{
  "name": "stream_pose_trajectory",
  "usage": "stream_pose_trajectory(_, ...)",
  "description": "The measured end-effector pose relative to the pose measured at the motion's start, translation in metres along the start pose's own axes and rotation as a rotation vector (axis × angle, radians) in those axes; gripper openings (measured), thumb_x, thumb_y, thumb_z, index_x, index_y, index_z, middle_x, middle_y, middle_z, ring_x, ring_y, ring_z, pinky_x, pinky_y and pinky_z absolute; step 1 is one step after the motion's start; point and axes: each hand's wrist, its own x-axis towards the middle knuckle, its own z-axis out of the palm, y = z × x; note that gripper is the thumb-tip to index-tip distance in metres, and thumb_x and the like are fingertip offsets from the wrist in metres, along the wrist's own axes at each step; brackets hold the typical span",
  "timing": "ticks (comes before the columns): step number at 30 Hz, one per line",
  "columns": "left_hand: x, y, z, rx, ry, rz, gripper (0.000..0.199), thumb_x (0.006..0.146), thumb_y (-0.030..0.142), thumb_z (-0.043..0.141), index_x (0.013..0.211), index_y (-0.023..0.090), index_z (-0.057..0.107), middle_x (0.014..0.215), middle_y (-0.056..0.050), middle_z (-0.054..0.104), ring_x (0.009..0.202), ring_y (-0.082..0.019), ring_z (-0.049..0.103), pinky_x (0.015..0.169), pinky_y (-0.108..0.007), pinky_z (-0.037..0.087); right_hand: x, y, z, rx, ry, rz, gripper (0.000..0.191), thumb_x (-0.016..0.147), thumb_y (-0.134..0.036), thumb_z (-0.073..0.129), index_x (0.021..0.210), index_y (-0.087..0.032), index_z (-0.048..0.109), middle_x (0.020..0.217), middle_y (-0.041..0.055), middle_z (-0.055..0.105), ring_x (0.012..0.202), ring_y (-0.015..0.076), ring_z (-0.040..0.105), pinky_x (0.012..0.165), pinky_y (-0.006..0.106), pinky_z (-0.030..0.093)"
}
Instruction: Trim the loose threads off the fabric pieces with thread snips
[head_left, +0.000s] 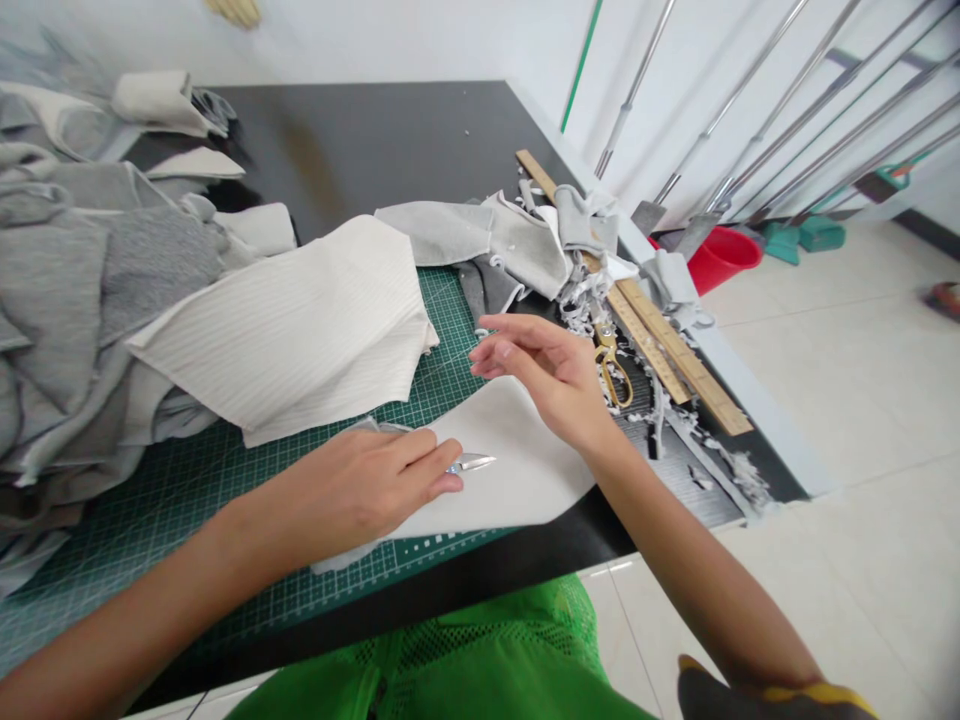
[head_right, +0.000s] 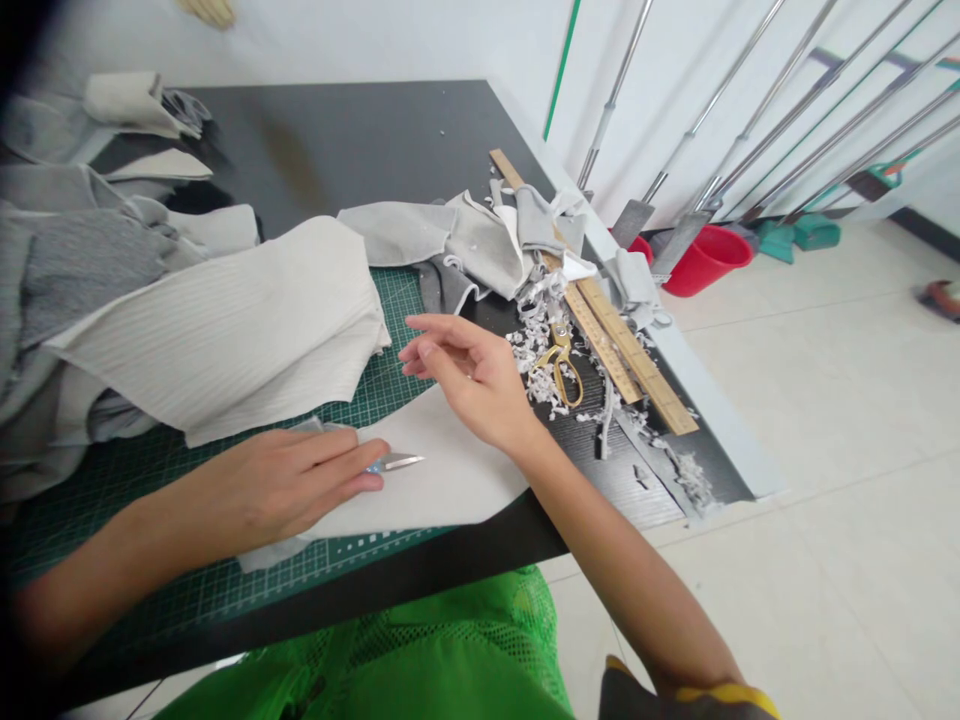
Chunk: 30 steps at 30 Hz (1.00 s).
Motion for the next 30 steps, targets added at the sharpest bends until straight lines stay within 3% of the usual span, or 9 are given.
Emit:
stream_pose_trajectory(4, 0.006, 0.003, 0.004, -0.03, 0.019, -0.032, 0.033, 0.111, 0.038, 0.038, 0.124, 0.012, 0.053, 0.096, -0.006, 0.069, 0.072, -0.022, 0.069, 0.057, -0.036, 0.052, 0.0, 0.0, -0.001, 0.005, -0.004, -0.009, 0.025, 0.093, -0.035, 0.072, 0.113, -0.02, 0.073, 0.09, 0.0018, 0.078, 0.079, 0.0137, 0.075, 0.077, 0.029, 0.065)
stream_pose_trajectory(9, 0.012, 0.006, 0.005, -0.023, -0.009, -0.005, 0.026, 0.112, 0.029, 0.037, 0.118, 0.013, 0.056, 0.094, -0.005, 0.069, 0.071, -0.021, 0.069, 0.057, -0.036, 0.052, 0.002, 0.001, -0.003, 0.046, -0.004, -0.026, 0.025, 0.093, -0.033, 0.07, 0.114, -0.02, 0.072, 0.09, 0.0013, 0.078, 0.079, 0.0133, 0.075, 0.077, 0.029, 0.064)
stream_pose_trajectory(16, 0.02, 0.008, 0.005, -0.017, -0.019, -0.015, 0.034, 0.111, 0.038, 0.039, 0.124, 0.012, 0.056, 0.099, -0.006, 0.069, 0.074, -0.022, 0.07, 0.057, -0.037, 0.05, 0.005, 0.004, -0.006, 0.045, 0.018, -0.058, 0.027, 0.09, -0.035, 0.071, 0.112, -0.02, 0.071, 0.088, 0.0006, 0.078, 0.077, 0.0132, 0.074, 0.074, 0.028, 0.063)
stream_pose_trajectory(22, 0.025, 0.01, 0.003, -0.03, 0.008, 0.024, 0.028, 0.112, 0.031, 0.039, 0.119, 0.012, 0.057, 0.094, -0.003, 0.068, 0.07, -0.019, 0.066, 0.056, -0.036, 0.048, 0.006, 0.005, -0.007, 0.084, 0.018, -0.074, 0.025, 0.09, -0.033, 0.07, 0.111, -0.02, 0.071, 0.087, -0.0004, 0.077, 0.076, 0.0126, 0.074, 0.073, 0.028, 0.063)
stream_pose_trajectory(27, 0.028, 0.012, 0.004, -0.002, 0.015, -0.005, 0.029, 0.112, 0.031, 0.039, 0.125, 0.011, 0.055, 0.104, -0.008, 0.07, 0.084, -0.022, 0.07, 0.064, -0.038, 0.052, 0.006, 0.005, -0.008, 0.099, 0.019, -0.085, 0.024, 0.091, -0.032, 0.069, 0.112, -0.02, 0.07, 0.087, -0.0003, 0.077, 0.077, 0.0127, 0.074, 0.074, 0.028, 0.063)
stream_pose_trajectory(30, 0.028, 0.013, 0.006, -0.018, -0.017, -0.008, 0.029, 0.112, 0.032, 0.038, 0.12, 0.012, 0.058, 0.099, -0.006, 0.07, 0.078, -0.022, 0.069, 0.06, -0.037, 0.05, 0.006, 0.005, -0.008, 0.102, 0.025, -0.082, 0.025, 0.091, -0.033, 0.069, 0.112, -0.02, 0.07, 0.087, -0.0004, 0.077, 0.076, 0.0127, 0.074, 0.074, 0.028, 0.063)
